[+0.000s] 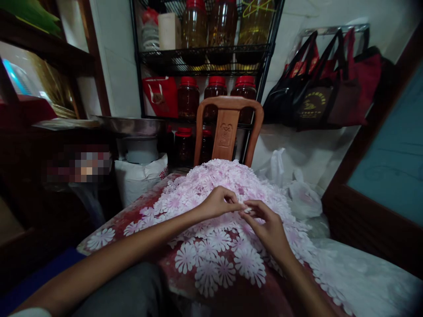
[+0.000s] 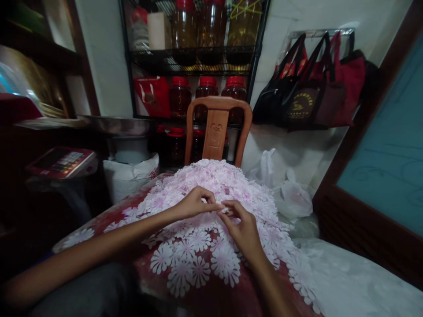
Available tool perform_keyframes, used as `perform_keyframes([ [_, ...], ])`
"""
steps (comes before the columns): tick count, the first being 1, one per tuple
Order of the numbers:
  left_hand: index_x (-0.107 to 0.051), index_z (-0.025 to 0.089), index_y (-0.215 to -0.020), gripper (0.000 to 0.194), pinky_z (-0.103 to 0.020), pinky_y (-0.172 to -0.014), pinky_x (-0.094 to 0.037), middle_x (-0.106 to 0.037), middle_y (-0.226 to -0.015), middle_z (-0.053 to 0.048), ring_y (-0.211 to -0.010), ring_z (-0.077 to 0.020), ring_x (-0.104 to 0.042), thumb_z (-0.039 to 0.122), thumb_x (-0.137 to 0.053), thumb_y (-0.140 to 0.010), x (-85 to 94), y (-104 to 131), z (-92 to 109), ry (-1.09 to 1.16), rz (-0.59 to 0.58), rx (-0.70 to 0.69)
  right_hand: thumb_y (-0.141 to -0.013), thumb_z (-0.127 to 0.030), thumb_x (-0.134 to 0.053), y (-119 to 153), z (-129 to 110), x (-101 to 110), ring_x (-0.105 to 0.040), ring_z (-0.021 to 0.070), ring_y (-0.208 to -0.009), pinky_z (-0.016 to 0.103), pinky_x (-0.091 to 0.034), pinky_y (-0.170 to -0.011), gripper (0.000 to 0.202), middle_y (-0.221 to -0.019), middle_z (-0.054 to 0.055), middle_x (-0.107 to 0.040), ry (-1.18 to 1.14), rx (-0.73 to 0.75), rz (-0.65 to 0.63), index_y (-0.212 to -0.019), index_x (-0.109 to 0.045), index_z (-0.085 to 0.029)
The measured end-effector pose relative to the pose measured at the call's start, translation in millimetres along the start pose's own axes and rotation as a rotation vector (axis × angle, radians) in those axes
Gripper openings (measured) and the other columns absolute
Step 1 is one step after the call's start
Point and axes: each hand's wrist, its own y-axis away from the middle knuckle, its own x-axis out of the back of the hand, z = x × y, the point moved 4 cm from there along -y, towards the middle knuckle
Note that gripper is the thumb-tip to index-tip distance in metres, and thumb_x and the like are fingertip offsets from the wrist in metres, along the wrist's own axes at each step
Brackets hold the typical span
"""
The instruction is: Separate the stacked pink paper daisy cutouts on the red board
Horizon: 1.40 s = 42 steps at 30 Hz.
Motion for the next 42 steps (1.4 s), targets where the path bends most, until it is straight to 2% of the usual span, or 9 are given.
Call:
perform_keyframes([
  [5, -0.055, 0.007, -0.061, 0.052, -0.012, -0.055, -0.033, -0.052, -0.057, 0.001, -0.055, 0.0006, -0.041, 0.058, -0.064, -0.058, 2.6, -3, -4, -0.013, 0.118, 0.015, -0.085, -0.036, -0.052, 1, -5, 1, -0.061, 0.0124, -0.079, 0.022, -0.049, -0.074, 0.024, -0.093, 0.003, -0.061, -0.074, -0.035, -0.031, -0.099, -0.060, -0.018],
  [8, -0.056, 0.011, -0.080, 0.056, -0.011, -0.059, -0.037, -0.056, -0.074, 0.000, -0.063, 0.0002, -0.045, 0.055, -0.071, -0.050, 6.3, -3, -3, 0.024, 0.214, 0.027, -0.084, -0.038, -0.053, -1, -3, 4, -0.060, 0.0115, -0.072, 0.021, -0.049, -0.068, 0.025, -0.085, 0.003, -0.061, -0.164, -0.056, 0.010, -0.093, -0.060, -0.016],
  [10, -0.057, 0.013, -0.091, 0.062, -0.012, -0.059, -0.041, -0.057, -0.083, -0.001, -0.066, -0.0012, -0.048, 0.055, -0.072, -0.048, 4.1, -3, -4, 0.062, 0.151, 0.072, -0.082, -0.040, -0.055, -3, -1, 6, -0.058, 0.0108, -0.068, 0.020, -0.048, -0.064, 0.026, -0.080, 0.003, -0.060, -0.191, -0.070, 0.046, -0.089, -0.060, -0.015],
  [13, -0.058, 0.010, -0.081, 0.057, -0.013, -0.054, -0.042, -0.056, -0.072, -0.001, -0.062, -0.0026, -0.049, 0.061, -0.064, -0.055, -3.2, -2, -5, 0.095, -0.028, 0.109, -0.077, -0.042, -0.061, -4, 2, 10, -0.055, 0.0095, -0.065, 0.019, -0.046, -0.062, 0.029, -0.078, 0.002, -0.059, -0.209, -0.113, 0.097, -0.087, -0.060, -0.015],
  [15, -0.058, 0.008, -0.075, 0.056, -0.013, -0.052, -0.041, -0.054, -0.066, -0.001, -0.059, -0.0024, -0.049, 0.061, -0.062, -0.057, -5.0, -2, -4, 0.079, -0.058, 0.075, -0.072, -0.042, -0.066, -5, 4, 11, -0.054, 0.0090, -0.065, 0.019, -0.046, -0.061, 0.033, -0.080, 0.002, -0.059, -0.242, -0.144, 0.125, -0.092, -0.060, -0.016],
  [18, -0.058, 0.007, -0.073, 0.055, -0.012, -0.051, -0.039, -0.055, -0.063, -0.001, -0.056, -0.0015, -0.048, 0.059, -0.063, -0.057, -6.0, -2, -5, 0.041, -0.064, 0.030, -0.063, -0.043, -0.073, -5, 5, 10, -0.053, 0.0094, -0.066, 0.019, -0.046, -0.058, 0.047, -0.088, 0.004, -0.058, -0.285, -0.163, 0.128, -0.098, -0.057, -0.017],
  [21, -0.057, 0.006, -0.070, 0.054, -0.011, -0.053, -0.038, -0.054, -0.061, 0.000, -0.055, -0.0008, -0.048, 0.058, -0.064, -0.057, -5.3, -3, -7, 0.013, -0.058, 0.022, -0.058, -0.043, -0.076, -4, 8, 8, -0.054, 0.0107, -0.063, 0.020, -0.045, -0.056, 0.048, -0.077, 0.004, -0.059, -0.300, -0.201, 0.082, -0.092, -0.058, -0.014],
  [31, -0.054, 0.007, -0.059, 0.056, -0.012, -0.054, -0.030, -0.052, -0.057, 0.003, -0.056, 0.0000, -0.042, 0.059, -0.070, -0.047, -0.2, 1, -11, -0.126, 0.003, 0.010, -0.066, -0.048, -0.069, -4, 9, 3, -0.056, 0.0104, -0.056, 0.021, -0.045, -0.057, 0.039, -0.067, 0.003, -0.062, -0.325, -0.249, -0.037, -0.080, -0.063, -0.012],
  [42, -0.051, 0.008, -0.058, 0.055, -0.013, -0.056, -0.030, -0.052, -0.058, 0.002, -0.056, -0.0003, -0.041, 0.059, -0.069, -0.048, -1.2, -1, -20, -0.111, -0.019, -0.002, -0.067, -0.047, -0.068, -2, 24, -1, -0.055, 0.0114, -0.054, 0.022, -0.044, -0.052, 0.038, -0.068, 0.004, -0.063, -0.196, -0.249, 0.031, -0.082, -0.064, -0.013],
])
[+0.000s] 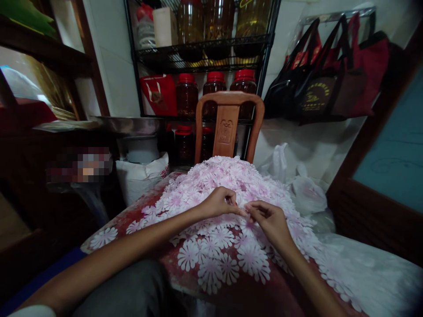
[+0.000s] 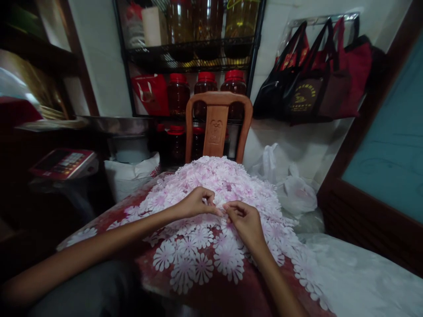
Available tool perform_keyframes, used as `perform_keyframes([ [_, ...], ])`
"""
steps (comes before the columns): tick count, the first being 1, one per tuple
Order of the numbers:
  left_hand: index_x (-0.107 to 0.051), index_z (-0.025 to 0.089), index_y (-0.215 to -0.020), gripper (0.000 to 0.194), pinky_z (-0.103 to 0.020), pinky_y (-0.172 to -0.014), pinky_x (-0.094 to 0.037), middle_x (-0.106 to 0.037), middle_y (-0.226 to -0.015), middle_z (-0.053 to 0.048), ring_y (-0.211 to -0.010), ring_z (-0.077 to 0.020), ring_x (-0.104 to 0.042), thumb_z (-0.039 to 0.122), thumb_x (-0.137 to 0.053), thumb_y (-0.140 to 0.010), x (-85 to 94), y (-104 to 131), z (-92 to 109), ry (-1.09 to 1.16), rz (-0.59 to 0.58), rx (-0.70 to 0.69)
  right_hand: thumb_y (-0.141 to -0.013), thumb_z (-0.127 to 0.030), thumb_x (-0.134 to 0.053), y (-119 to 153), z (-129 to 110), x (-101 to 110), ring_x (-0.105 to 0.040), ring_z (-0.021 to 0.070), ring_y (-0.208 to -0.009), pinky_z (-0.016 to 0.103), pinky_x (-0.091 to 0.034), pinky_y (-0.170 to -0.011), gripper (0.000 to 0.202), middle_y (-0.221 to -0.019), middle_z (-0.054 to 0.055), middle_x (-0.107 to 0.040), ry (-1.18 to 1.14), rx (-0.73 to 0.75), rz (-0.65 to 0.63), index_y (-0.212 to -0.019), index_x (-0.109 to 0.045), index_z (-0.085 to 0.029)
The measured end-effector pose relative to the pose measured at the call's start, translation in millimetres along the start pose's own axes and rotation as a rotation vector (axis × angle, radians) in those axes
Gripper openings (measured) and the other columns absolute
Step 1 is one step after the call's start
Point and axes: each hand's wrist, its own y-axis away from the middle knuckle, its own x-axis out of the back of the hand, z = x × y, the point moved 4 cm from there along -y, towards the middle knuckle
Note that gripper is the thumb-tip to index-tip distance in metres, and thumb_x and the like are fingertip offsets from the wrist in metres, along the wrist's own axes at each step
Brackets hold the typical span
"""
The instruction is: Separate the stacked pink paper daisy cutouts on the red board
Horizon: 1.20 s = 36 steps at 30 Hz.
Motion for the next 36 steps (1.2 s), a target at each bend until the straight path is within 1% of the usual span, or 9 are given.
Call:
perform_keyframes([
  [5, -0.055, 0.007, -0.061, 0.055, -0.013, -0.054, -0.029, -0.053, -0.058, 0.002, -0.055, -0.0006, -0.041, 0.058, -0.070, -0.047, 2.6, 1, -2, -0.019, -0.004, 0.026, -0.070, -0.045, -0.066, 5, -8, 1, -0.049, 0.0085, -0.052, 0.020, -0.038, -0.051, 0.034, -0.063, 0.000, -0.056, 0.017, 0.041, 0.090, -0.082, -0.059, -0.015],
  [9, -0.056, 0.007, -0.062, 0.053, -0.012, -0.055, -0.031, -0.053, -0.059, 0.002, -0.056, -0.0006, -0.043, 0.057, -0.069, -0.050, 3.3, 2, 1, -0.053, -0.018, -0.011, -0.072, -0.042, -0.066, 8, -17, -8, -0.051, 0.0102, -0.062, 0.020, -0.039, -0.058, 0.028, -0.072, 0.002, -0.060, 0.115, 0.105, -0.031, -0.080, -0.064, -0.015],
  [12, -0.055, 0.008, -0.061, 0.053, -0.012, -0.055, -0.030, -0.053, -0.059, 0.002, -0.057, -0.0005, -0.044, 0.057, -0.069, -0.049, 1.2, 3, 4, -0.061, -0.034, -0.039, -0.076, -0.041, -0.061, 7, -17, -11, -0.054, 0.0126, -0.070, 0.022, -0.040, -0.062, 0.027, -0.078, 0.004, -0.062, 0.107, 0.147, -0.094, -0.080, -0.067, -0.015],
  [16, -0.057, 0.007, -0.063, 0.053, -0.013, -0.057, -0.032, -0.058, -0.062, 0.000, -0.058, -0.0010, -0.045, 0.057, -0.068, -0.051, -1.1, 3, 8, -0.025, -0.053, -0.038, -0.076, -0.043, -0.061, 4, -12, -10, -0.052, 0.0109, -0.062, 0.021, -0.041, -0.058, 0.029, -0.071, 0.003, -0.059, 0.023, 0.121, -0.099, -0.079, -0.066, -0.015],
  [20, -0.058, 0.006, -0.064, 0.052, -0.013, -0.058, -0.034, -0.059, -0.063, -0.001, -0.059, -0.0014, -0.047, 0.055, -0.070, -0.050, 0.2, 2, 7, 0.046, -0.045, -0.012, -0.075, -0.044, -0.062, 5, -11, -10, -0.052, 0.0094, -0.058, 0.021, -0.043, -0.058, 0.030, -0.073, 0.003, -0.059, -0.049, 0.091, -0.113, -0.078, -0.066, -0.014],
  [24, -0.059, 0.006, -0.068, 0.051, -0.014, -0.059, -0.039, -0.060, -0.066, -0.003, -0.060, -0.0021, -0.050, 0.054, -0.069, -0.052, -1.2, 2, 2, 0.161, -0.095, 0.012, -0.070, -0.041, -0.068, 3, -9, -4, -0.055, 0.0109, -0.063, 0.022, -0.044, -0.059, 0.028, -0.080, 0.004, -0.062, -0.085, 0.069, -0.063, -0.080, -0.067, -0.015],
  [27, -0.060, 0.006, -0.075, 0.053, -0.013, -0.056, -0.041, -0.059, -0.069, -0.003, -0.060, -0.0025, -0.051, 0.055, -0.068, -0.055, -3.3, 2, 0, 0.228, -0.134, 0.029, -0.067, -0.037, -0.071, 2, -9, 2, -0.055, 0.0112, -0.065, 0.022, -0.044, -0.061, 0.025, -0.077, 0.004, -0.063, -0.055, 0.075, -0.006, -0.078, -0.068, -0.015],
  [30, -0.059, 0.007, -0.078, 0.053, -0.012, -0.056, -0.043, -0.056, -0.069, -0.001, -0.059, -0.0018, -0.051, 0.055, -0.065, -0.058, -4.0, 2, 2, 0.250, -0.137, 0.027, -0.067, -0.036, -0.071, 2, -11, 6, -0.054, 0.0104, -0.064, 0.021, -0.043, -0.061, 0.023, -0.074, 0.003, -0.063, -0.040, 0.082, 0.014, -0.075, -0.068, -0.015],
  [36, -0.059, 0.007, -0.079, 0.049, -0.011, -0.055, -0.044, -0.054, -0.069, -0.001, -0.060, -0.0014, -0.050, 0.054, -0.059, -0.065, -1.4, 2, 14, 0.243, -0.104, -0.016, -0.061, -0.033, -0.076, 5, -14, 4, -0.051, 0.0085, -0.058, 0.020, -0.042, -0.058, 0.023, -0.066, 0.001, -0.059, -0.151, 0.017, 0.050, -0.071, -0.066, -0.014],
])
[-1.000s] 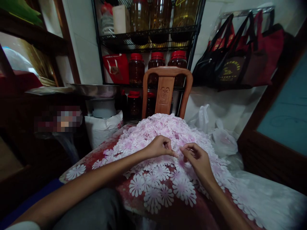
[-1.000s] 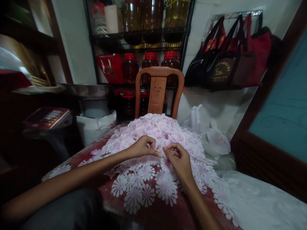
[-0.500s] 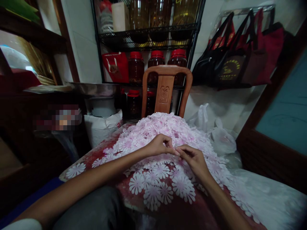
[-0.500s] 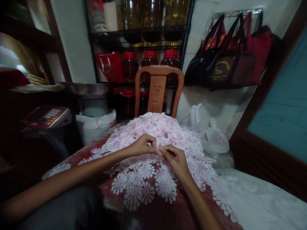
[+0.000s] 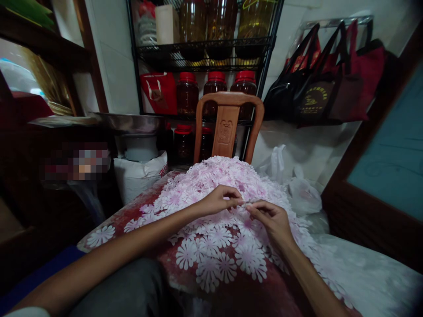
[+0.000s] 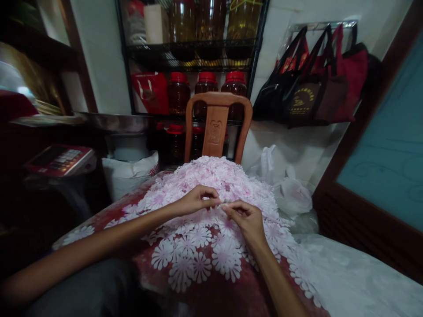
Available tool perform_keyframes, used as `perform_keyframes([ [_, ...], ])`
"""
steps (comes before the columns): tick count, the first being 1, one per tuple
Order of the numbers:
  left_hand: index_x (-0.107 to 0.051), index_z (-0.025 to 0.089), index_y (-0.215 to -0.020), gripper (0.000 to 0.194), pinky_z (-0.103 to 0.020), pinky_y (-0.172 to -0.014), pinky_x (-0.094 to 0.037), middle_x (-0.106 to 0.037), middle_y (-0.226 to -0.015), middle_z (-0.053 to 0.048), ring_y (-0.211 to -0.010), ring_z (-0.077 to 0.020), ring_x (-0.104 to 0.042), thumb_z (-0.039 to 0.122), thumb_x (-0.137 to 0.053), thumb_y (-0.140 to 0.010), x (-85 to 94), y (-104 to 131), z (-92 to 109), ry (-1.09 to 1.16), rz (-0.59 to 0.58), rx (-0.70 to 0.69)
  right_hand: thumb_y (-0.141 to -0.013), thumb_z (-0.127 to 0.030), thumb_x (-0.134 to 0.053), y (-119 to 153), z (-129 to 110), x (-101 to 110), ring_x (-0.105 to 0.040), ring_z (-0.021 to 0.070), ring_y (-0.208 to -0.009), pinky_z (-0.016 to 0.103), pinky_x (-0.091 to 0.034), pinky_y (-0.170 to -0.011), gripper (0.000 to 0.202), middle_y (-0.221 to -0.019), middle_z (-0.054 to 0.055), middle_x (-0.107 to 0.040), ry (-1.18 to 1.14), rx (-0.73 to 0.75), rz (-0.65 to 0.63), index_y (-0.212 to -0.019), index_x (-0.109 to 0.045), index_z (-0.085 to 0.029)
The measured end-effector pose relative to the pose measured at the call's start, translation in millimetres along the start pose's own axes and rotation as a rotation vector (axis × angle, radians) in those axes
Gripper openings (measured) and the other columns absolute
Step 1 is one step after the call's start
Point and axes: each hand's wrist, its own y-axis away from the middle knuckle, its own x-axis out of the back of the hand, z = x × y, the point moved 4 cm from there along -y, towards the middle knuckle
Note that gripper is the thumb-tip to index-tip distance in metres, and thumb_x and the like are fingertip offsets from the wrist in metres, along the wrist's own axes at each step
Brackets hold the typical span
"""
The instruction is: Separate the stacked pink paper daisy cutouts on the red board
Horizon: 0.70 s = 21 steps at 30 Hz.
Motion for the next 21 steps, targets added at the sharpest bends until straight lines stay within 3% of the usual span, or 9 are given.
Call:
perform_keyframes([
  [7, -0.058, 0.007, -0.078, 0.047, -0.011, -0.055, -0.043, -0.054, -0.069, -0.002, -0.060, -0.0014, -0.048, 0.053, -0.056, -0.069, 2.1, 0.2, 5.4, -0.049, 0.040, -0.057, -0.067, -0.036, -0.072, 1.1, 0.0, -0.8, -0.052, 0.0075, -0.059, 0.018, -0.043, -0.059, 0.026, -0.068, 0.001, -0.058, -0.091, -0.077, -0.022, -0.077, -0.065, -0.013],
  [14, -0.059, 0.008, -0.079, 0.049, -0.011, -0.054, -0.042, -0.055, -0.071, -0.002, -0.061, -0.0020, -0.049, 0.055, -0.053, -0.069, 3.5, 1.2, 5.0, -0.072, 0.052, -0.061, -0.076, -0.039, -0.063, 1.4, 4.8, -3.2, -0.051, 0.0079, -0.058, 0.019, -0.043, -0.058, 0.027, -0.063, 0.001, -0.056, -0.096, -0.049, -0.072, -0.079, -0.063, -0.013],
  [21, -0.065, 0.008, -0.082, 0.044, -0.009, -0.055, -0.041, -0.061, -0.077, -0.005, -0.066, -0.0030, -0.052, 0.050, -0.055, -0.071, -0.4, 2.7, 8.5, -0.147, 0.071, -0.062, -0.063, -0.036, -0.075, -0.4, 4.3, -4.8, -0.052, 0.0079, -0.055, 0.018, -0.043, -0.054, 0.035, -0.066, 0.001, -0.059, -0.029, -0.051, -0.003, -0.086, -0.063, -0.013],
])
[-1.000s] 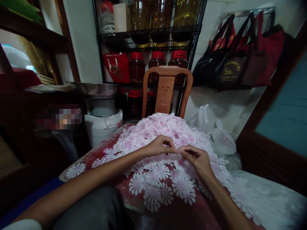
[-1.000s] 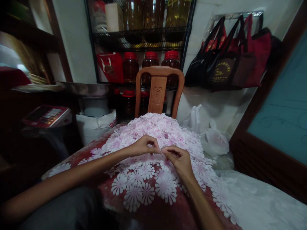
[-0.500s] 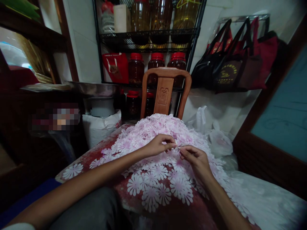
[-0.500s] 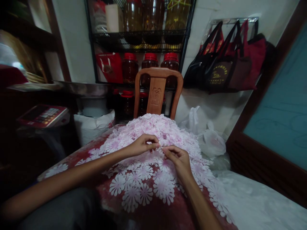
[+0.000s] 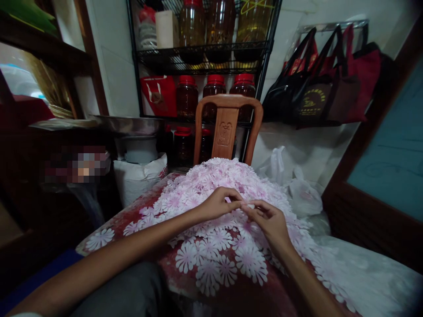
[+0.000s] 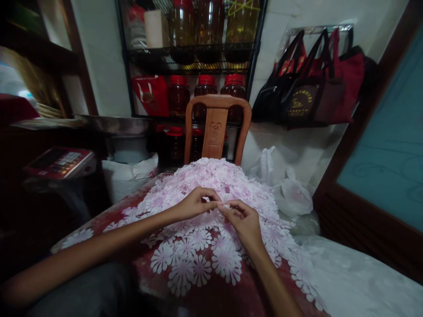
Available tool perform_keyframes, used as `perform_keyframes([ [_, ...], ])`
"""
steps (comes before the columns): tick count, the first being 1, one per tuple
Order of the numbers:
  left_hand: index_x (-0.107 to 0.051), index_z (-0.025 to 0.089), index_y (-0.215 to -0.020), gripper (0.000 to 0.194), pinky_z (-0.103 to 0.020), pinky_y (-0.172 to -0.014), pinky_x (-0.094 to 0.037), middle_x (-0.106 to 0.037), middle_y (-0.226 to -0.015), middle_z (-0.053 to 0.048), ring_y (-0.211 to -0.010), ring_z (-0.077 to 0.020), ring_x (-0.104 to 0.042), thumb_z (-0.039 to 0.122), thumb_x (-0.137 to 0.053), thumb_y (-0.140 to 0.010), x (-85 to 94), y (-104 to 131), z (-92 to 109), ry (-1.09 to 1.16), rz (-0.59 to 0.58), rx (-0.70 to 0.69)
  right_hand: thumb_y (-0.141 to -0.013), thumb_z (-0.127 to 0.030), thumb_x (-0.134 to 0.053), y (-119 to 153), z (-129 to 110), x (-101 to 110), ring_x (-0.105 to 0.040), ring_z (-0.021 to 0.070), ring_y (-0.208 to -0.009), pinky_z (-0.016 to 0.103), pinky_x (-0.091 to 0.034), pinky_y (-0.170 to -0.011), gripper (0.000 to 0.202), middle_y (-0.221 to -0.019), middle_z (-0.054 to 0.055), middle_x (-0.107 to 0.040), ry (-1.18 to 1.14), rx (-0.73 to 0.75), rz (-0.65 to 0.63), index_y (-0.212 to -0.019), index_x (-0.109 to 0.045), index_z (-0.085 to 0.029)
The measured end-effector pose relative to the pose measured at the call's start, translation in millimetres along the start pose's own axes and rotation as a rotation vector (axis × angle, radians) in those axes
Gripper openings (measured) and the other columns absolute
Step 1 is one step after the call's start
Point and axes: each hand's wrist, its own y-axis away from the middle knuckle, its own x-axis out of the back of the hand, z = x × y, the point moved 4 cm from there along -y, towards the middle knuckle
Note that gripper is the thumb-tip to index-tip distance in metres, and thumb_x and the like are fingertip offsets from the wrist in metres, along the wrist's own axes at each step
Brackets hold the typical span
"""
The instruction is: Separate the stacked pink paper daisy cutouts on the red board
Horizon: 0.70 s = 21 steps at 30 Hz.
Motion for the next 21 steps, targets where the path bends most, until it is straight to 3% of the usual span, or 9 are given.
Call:
perform_keyframes([
  [4, -0.063, 0.008, -0.082, 0.044, -0.010, -0.052, -0.041, -0.060, -0.074, -0.004, -0.060, -0.0019, -0.051, 0.050, -0.056, -0.070, 2.4, -1, -5, 0.060, 0.023, 0.033, -0.062, -0.037, -0.075, -3, 0, 4, -0.055, 0.0092, -0.057, 0.021, -0.046, -0.056, 0.034, -0.078, 0.004, -0.061, -0.007, -0.005, 0.001, -0.081, -0.064, -0.012],
  [14, -0.059, 0.008, -0.077, 0.041, -0.010, -0.052, -0.042, -0.057, -0.072, -0.003, -0.058, -0.0012, -0.050, 0.048, -0.056, -0.071, 5.5, -5, -9, 0.088, 0.062, 0.042, -0.073, -0.038, -0.066, -4, 5, 16, -0.053, 0.0089, -0.056, 0.021, -0.044, -0.059, 0.028, -0.062, 0.001, -0.056, -0.019, 0.017, 0.008, -0.086, -0.061, -0.014],
  [21, -0.056, 0.008, -0.075, 0.037, -0.010, -0.051, -0.043, -0.052, -0.067, -0.001, -0.057, -0.0010, -0.049, 0.046, -0.054, -0.073, 13.8, -7, -16, 0.127, 0.116, 0.033, -0.069, -0.036, -0.069, -8, 5, 28, -0.050, 0.0077, -0.052, 0.020, -0.043, -0.057, 0.027, -0.055, -0.001, -0.054, -0.079, 0.004, 0.119, -0.083, -0.061, -0.014],
])
